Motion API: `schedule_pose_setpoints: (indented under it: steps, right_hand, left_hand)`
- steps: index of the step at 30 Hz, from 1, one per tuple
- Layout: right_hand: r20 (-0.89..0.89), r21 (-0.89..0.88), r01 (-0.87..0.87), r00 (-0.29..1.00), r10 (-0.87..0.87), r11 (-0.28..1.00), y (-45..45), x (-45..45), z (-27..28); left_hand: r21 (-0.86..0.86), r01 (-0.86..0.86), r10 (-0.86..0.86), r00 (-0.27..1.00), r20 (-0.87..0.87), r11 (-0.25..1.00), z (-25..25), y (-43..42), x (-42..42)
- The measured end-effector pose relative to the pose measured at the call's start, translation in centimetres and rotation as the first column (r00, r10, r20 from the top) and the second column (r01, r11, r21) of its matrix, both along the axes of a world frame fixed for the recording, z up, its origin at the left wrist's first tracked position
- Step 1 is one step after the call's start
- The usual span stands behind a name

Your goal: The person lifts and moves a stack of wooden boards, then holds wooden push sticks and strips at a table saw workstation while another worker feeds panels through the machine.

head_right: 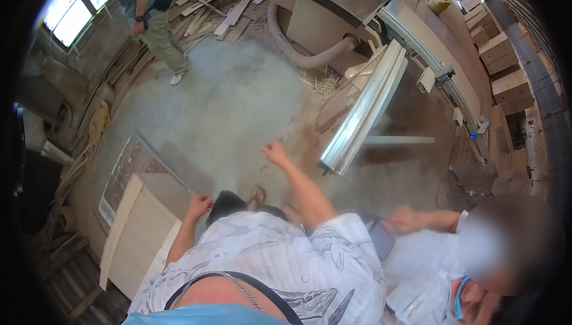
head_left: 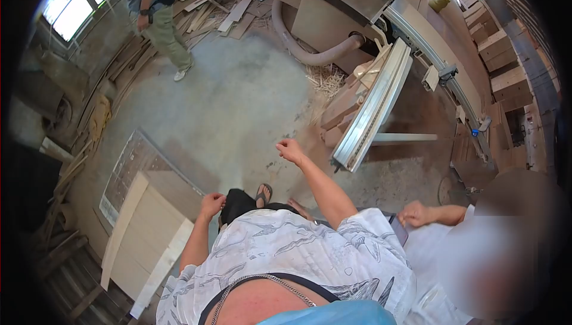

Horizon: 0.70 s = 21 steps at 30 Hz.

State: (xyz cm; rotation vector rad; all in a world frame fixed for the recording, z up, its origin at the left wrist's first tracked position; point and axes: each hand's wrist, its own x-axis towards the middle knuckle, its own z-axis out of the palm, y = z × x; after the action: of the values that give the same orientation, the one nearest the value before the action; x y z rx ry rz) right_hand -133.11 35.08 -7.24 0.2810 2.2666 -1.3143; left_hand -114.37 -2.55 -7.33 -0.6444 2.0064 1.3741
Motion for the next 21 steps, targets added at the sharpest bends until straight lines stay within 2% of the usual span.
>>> schedule_pose_setpoints:
  steps: [5,7,9,10,12,15,17,19,21]
  right_hand:
    - [-0.018,0.002,0.141,0.990,-0.141,0.990,4.6,-7.8,0.4]
    - [-0.091,0.030,0.212,0.974,-0.209,0.977,7.1,-10.0,-0.3]
    - [-0.230,0.065,0.282,0.938,-0.260,0.957,9.6,-12.4,-1.3]
    - [-0.237,0.080,0.385,0.903,-0.357,0.920,10.8,-14.0,-0.9]
    - [-0.212,0.132,0.542,0.834,-0.510,0.830,12.7,-13.4,0.3]
    - [-0.316,0.170,0.652,0.746,-0.586,0.739,15.4,-14.5,-0.1]
    - [-0.420,0.153,0.734,0.654,-0.629,0.661,15.7,-15.2,3.6]
    - [-0.534,0.170,0.803,0.562,-0.631,0.571,16.5,-16.5,6.6]
    - [-0.646,0.234,0.858,0.489,-0.586,0.457,18.4,-18.3,7.8]
  left_hand:
    - [0.048,-0.046,0.048,0.998,-0.037,0.998,-1.1,-1.1,-15.4]
    - [0.040,0.015,-0.014,1.000,-0.024,0.999,-1.7,-0.6,-22.0]
    - [-0.028,0.164,-0.164,0.986,-0.013,0.986,-2.4,0.4,-30.0]
    - [-0.063,0.238,-0.239,0.971,-0.015,0.969,-2.2,1.2,-34.9]
    - [-0.116,0.365,-0.379,0.915,-0.139,0.924,-1.7,4.0,-42.6]
    - [-0.155,0.529,-0.549,0.773,-0.318,0.834,1.1,10.5,-56.9]
    - [-0.230,0.589,-0.629,0.677,-0.383,0.774,2.4,15.8,-64.4]
    - [-0.330,0.653,-0.724,0.532,-0.440,0.681,6.2,22.0,-69.8]
    - [-0.219,0.664,-0.657,0.531,-0.536,0.715,8.4,28.3,-73.4]
